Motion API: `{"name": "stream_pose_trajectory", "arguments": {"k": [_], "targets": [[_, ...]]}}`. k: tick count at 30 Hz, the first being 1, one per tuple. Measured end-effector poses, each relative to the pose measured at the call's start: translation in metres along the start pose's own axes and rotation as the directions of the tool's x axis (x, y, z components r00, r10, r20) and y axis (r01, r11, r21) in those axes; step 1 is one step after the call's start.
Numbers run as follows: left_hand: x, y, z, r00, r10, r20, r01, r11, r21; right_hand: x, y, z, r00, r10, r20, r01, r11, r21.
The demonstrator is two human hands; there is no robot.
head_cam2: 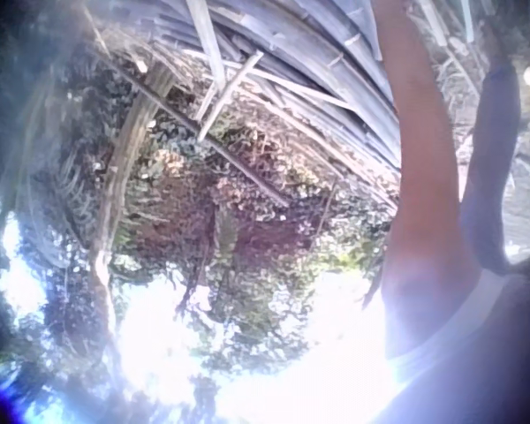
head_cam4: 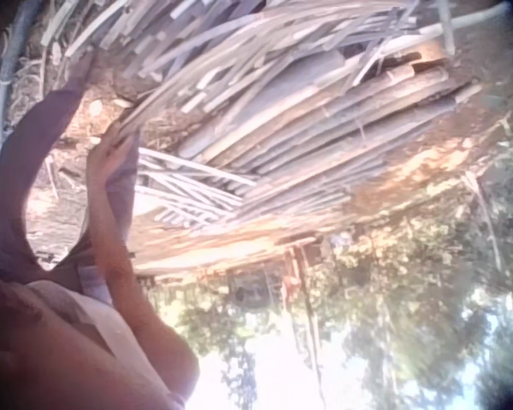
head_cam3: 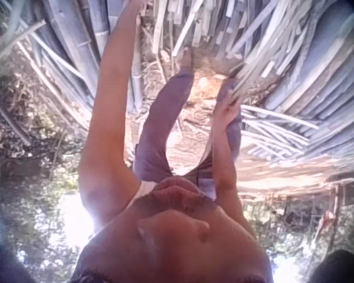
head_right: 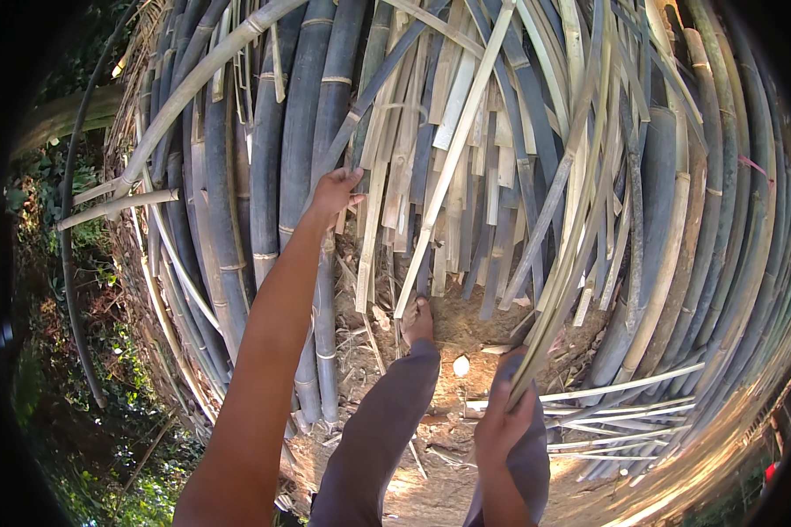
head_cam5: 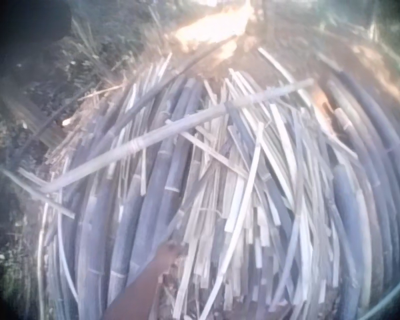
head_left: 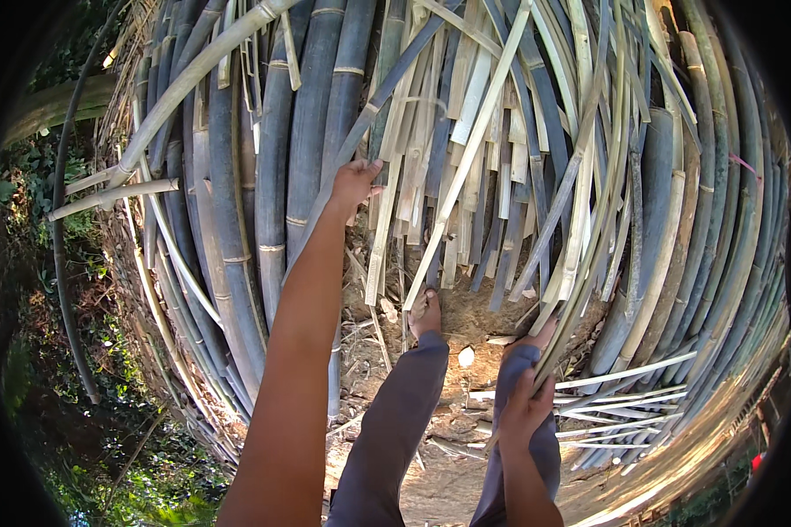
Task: The person walks around an outdoor yard area, picking up and carrying several long bamboo sticks from various piles by hand.
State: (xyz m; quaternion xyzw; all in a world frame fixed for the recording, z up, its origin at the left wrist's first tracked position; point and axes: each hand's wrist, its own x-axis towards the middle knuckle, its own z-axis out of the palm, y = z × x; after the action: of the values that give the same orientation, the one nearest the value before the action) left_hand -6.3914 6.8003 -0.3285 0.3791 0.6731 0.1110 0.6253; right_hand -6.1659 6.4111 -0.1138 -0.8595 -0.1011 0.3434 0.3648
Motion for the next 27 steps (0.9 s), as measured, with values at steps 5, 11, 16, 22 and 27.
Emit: {"name": "stream_pose_trajectory", "arguments": {"k": [5,11,16,22,27], "targets": [[-0.079,0.052,-0.025,0.975,-0.204,0.088,0.207,0.978,-0.022,0.082,-0.094,0.024,0.964,-0.264,0.040,0.267,0.958,-0.105],[-0.246,-0.009,-0.023,0.908,-0.378,0.178,0.410,0.888,-0.206,0.059,-0.142,0.033,0.929,-0.187,0.320,0.232,0.967,-0.108],[-0.422,-0.045,0.040,0.803,-0.412,0.430,0.587,0.669,-0.455,-0.008,-0.116,0.056,0.713,-0.029,0.700,-0.026,0.997,0.067],[-0.527,-0.009,0.085,0.755,-0.363,0.546,0.449,0.893,-0.027,-0.046,-0.127,-0.012,0.554,0.322,0.768,-0.543,0.839,0.039],[-0.444,-0.032,0.033,0.956,-0.143,0.256,0.193,0.964,-0.184,-0.064,-0.120,-0.187,0.568,0.445,0.692,-0.445,0.874,-0.196]]}}
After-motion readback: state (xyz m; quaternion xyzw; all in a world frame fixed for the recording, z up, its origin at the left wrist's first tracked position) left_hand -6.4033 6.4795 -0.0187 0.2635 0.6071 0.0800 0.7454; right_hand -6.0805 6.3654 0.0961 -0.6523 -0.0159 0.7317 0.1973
